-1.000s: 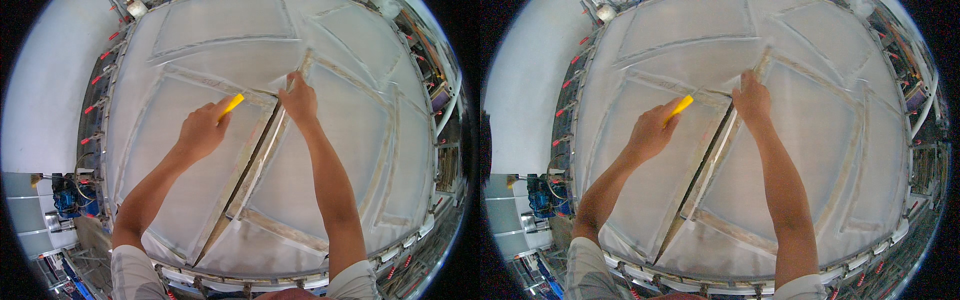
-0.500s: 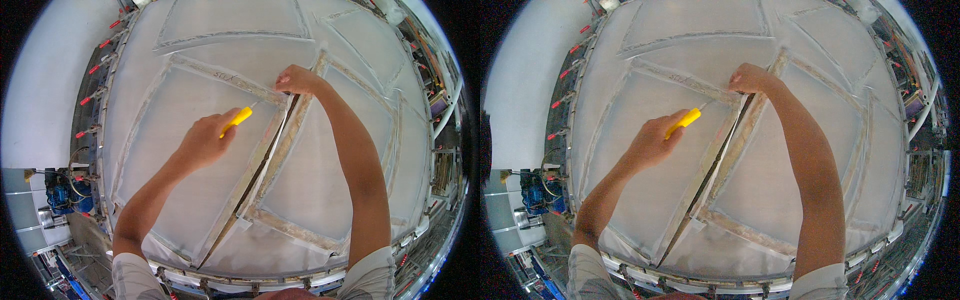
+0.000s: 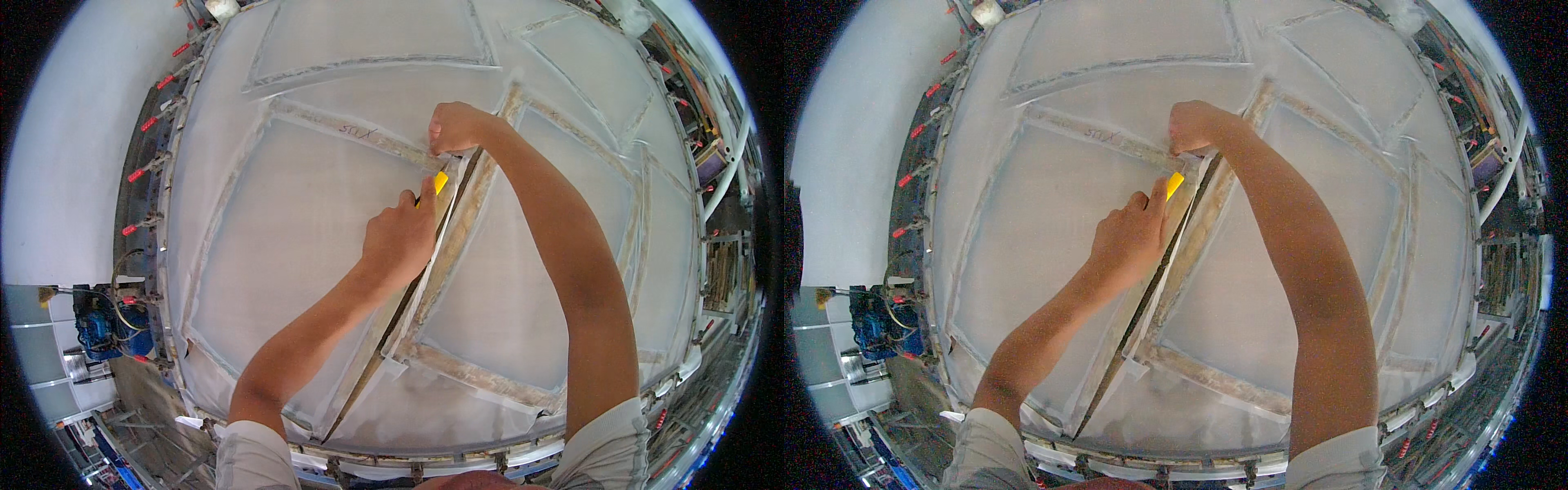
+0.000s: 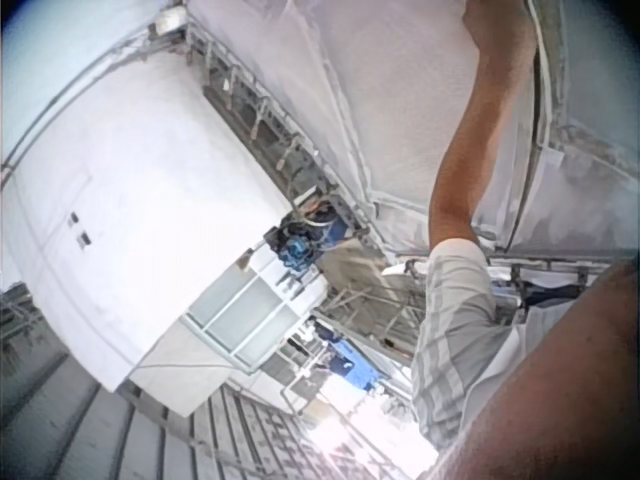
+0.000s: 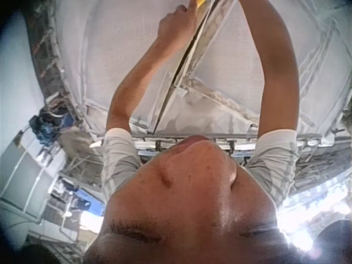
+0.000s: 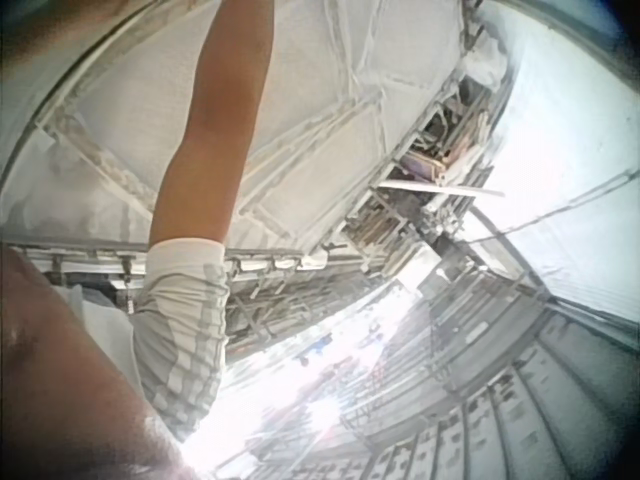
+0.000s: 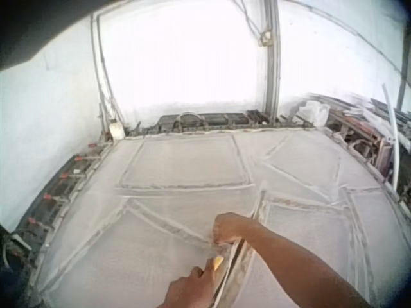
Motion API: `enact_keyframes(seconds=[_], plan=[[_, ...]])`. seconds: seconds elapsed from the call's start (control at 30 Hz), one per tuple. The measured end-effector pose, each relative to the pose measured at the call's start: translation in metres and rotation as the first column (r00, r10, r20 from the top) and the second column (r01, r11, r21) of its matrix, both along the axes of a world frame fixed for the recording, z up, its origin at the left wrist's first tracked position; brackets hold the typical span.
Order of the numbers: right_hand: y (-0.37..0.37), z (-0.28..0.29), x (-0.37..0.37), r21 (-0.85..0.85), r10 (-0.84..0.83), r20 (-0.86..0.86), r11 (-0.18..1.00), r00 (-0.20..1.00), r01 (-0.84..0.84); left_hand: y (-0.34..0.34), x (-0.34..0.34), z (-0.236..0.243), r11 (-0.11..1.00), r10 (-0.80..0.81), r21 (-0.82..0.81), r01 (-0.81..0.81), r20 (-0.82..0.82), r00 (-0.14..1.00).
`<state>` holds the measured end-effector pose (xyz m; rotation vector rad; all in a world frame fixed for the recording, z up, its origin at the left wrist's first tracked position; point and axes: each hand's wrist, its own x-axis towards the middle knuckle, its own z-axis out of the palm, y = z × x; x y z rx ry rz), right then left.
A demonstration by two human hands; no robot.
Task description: The person uses a yellow utility knife to cut along seams and edges of a large white fabric sheet stretched over a circular frame. They repeatedly slice and peel back sections of the fabric, working methodically around the perimeter and interior seams.
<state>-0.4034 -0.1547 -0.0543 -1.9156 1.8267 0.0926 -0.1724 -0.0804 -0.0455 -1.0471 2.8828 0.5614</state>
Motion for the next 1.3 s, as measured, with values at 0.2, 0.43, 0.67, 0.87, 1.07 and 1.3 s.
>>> enact_keyframes(seconds=[0.2,0.43,0.67,0.87,1.07,1.3], plan=[[0.006,0.021,0.019,-0.005,-0.064,-0.137,0.998,0.989,0.064,0.005,-0.017,0.002,0.993,0.082,0.082,-0.081,-0.003,0.997],[0.004,0.021,0.022,0.054,0.021,-0.279,0.999,0.96,-0.007,0.016,-0.032,0.014,0.992,0.109,0.068,-0.109,0.012,0.994],[0.009,0.022,0.033,-0.058,0.06,-0.323,0.995,0.944,-0.083,0.015,-0.059,0.014,0.98,0.179,0.098,-0.172,-0.07,0.981],[0.014,0.02,0.028,-0.052,0.027,-0.328,0.998,0.944,-0.046,0.014,-0.062,0.021,0.975,0.174,0.14,-0.17,-0.013,0.985],[0.015,0.018,0.019,0.039,-0.055,-0.178,0.997,0.983,0.063,-0.005,-0.041,0.05,0.993,0.04,0.102,-0.052,0.123,0.992],[0.029,-0.001,-0.004,0.106,-0.142,0.031,0.985,0.989,0.138,-0.018,0.036,0.081,0.996,-0.053,-0.061,0.065,0.187,0.981]])
